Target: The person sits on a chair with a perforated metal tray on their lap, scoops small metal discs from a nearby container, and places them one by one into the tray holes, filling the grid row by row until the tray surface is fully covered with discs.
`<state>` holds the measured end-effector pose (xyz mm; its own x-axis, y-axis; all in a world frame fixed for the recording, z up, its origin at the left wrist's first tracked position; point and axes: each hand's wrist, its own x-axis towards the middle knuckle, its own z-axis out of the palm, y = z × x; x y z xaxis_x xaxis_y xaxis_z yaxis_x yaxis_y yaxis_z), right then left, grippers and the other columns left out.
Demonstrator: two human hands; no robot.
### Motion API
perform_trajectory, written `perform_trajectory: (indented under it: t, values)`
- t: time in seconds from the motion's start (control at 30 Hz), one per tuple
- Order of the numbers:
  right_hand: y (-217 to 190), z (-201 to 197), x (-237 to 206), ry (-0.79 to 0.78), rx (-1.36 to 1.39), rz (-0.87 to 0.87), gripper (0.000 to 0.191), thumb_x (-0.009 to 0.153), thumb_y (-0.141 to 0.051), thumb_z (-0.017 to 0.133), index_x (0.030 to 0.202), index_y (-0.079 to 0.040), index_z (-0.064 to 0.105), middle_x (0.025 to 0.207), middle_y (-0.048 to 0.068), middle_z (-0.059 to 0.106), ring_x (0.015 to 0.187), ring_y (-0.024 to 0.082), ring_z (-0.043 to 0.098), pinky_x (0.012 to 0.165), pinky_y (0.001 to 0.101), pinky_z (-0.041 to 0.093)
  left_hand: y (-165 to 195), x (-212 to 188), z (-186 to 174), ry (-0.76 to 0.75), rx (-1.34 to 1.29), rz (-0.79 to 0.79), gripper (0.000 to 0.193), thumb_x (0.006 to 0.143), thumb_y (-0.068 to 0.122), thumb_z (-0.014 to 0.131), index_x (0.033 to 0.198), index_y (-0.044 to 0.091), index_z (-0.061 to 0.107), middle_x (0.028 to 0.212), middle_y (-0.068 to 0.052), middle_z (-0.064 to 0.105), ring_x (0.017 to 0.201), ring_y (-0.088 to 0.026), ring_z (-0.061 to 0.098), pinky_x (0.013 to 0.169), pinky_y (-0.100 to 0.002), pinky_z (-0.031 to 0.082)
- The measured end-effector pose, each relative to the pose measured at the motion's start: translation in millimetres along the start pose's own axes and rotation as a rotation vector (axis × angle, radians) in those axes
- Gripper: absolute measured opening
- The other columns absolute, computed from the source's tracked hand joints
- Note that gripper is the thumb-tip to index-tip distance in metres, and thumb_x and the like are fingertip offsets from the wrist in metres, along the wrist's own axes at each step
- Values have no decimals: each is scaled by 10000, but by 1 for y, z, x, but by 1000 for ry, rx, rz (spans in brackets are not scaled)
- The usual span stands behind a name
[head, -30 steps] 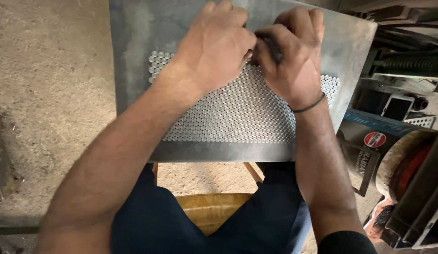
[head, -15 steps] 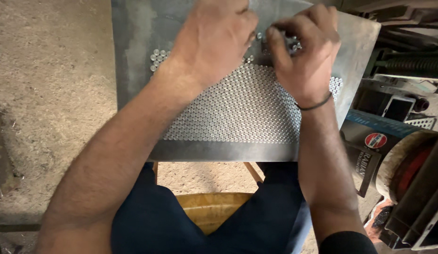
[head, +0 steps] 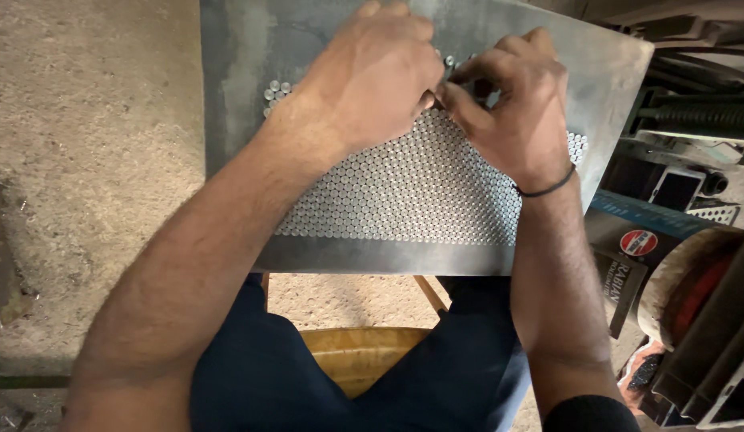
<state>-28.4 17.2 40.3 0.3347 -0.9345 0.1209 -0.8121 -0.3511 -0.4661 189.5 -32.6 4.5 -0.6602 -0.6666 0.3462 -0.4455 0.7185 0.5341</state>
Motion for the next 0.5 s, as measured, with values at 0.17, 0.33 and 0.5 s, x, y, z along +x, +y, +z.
perform_trajectory:
  t: [0.17, 0.33, 0.5]
  values:
    - [0, 6, 0, 39, 16, -1, 113, 859, -58, 860, 920, -28, 769, 855, 78, 662, 892, 254, 572, 758, 382, 474, 0, -3, 4, 44, -22, -30, 235, 849, 256, 846, 841, 35, 766, 930, -114, 663, 1019, -316, 605, 952, -468, 452]
    - [2, 6, 2, 51, 135, 9, 102, 932, -47, 831, 988, -21, 750, 925, 77, 688, 755, 158, 615, 719, 356, 492, -1, 0, 2, 39, -5, -54, 315, 824, 319, 870, 851, 24, 765, 932, -121, 665, 951, -313, 638, 865, -471, 491]
    - [0, 0, 0, 61, 28, -46, 109, 959, -81, 879, 962, -34, 780, 860, 69, 687, 833, 196, 594, 775, 372, 477, -7, 0, -10, 20, -88, -120, 236, 853, 243, 865, 900, 31, 773, 907, -122, 696, 850, -319, 691, 776, -464, 530]
